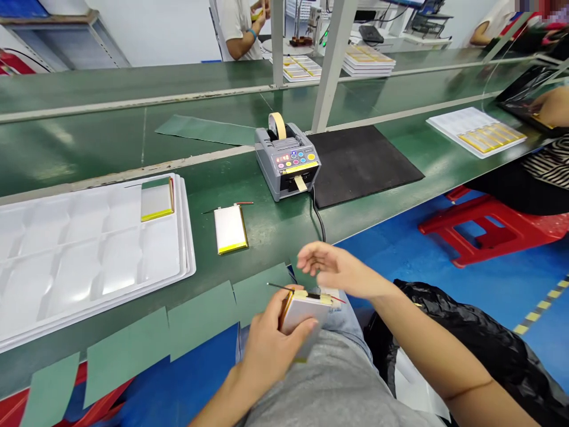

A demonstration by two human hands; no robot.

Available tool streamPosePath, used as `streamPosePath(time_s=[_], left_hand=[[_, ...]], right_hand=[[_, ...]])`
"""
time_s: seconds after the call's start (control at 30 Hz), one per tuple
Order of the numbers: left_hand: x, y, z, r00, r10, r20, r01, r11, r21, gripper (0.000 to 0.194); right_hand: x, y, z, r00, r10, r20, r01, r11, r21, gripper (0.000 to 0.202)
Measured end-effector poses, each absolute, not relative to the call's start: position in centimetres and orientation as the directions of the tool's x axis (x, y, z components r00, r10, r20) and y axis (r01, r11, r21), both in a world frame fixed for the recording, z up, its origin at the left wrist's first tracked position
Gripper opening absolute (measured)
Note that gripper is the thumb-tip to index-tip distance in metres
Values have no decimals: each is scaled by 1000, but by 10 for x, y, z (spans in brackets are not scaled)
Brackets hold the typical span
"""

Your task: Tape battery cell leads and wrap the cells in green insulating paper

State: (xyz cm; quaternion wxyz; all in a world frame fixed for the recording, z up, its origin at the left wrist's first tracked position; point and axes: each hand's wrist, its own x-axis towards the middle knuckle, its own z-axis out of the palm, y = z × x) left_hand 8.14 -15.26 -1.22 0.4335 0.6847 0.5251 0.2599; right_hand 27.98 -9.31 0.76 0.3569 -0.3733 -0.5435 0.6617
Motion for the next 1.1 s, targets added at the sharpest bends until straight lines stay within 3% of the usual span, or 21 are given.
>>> streamPosePath(time_s=[0.07,0.17,0.3,0.43,0.53,0.77,1.1], left_hand=[[101,-156,-16,318,911,-264,322,158,934,42],[131,-163,-26,443,820,-361,31,389,921,44],[163,-170,-44,617,655,-437,-169,652,739,47],[175,-172,-65,568,556,-607,-222,813,538,53],[169,-168,-79,510,530,-678,-237,844,481,50],[145,-154,-93,351,632,-691,-296,775,558,43],[143,-152,-90,299,672,-678,-356,738,574,61]], right_hand=[[305,-104,-2,-378,913,-156,-183,-239,-954,46],[340,-137,-21,-339,889,-309,-211,-392,-895,52],[356,-190,-45,-250,850,-463,-325,-524,-787,63],[335,-215,-67,-106,833,-544,-423,-533,-733,52],[309,-208,-85,-16,823,-568,-378,-531,-758,39],[275,-169,-114,-87,864,-495,-414,-483,-771,46],[278,-160,-114,-159,867,-473,-409,-494,-768,46]])
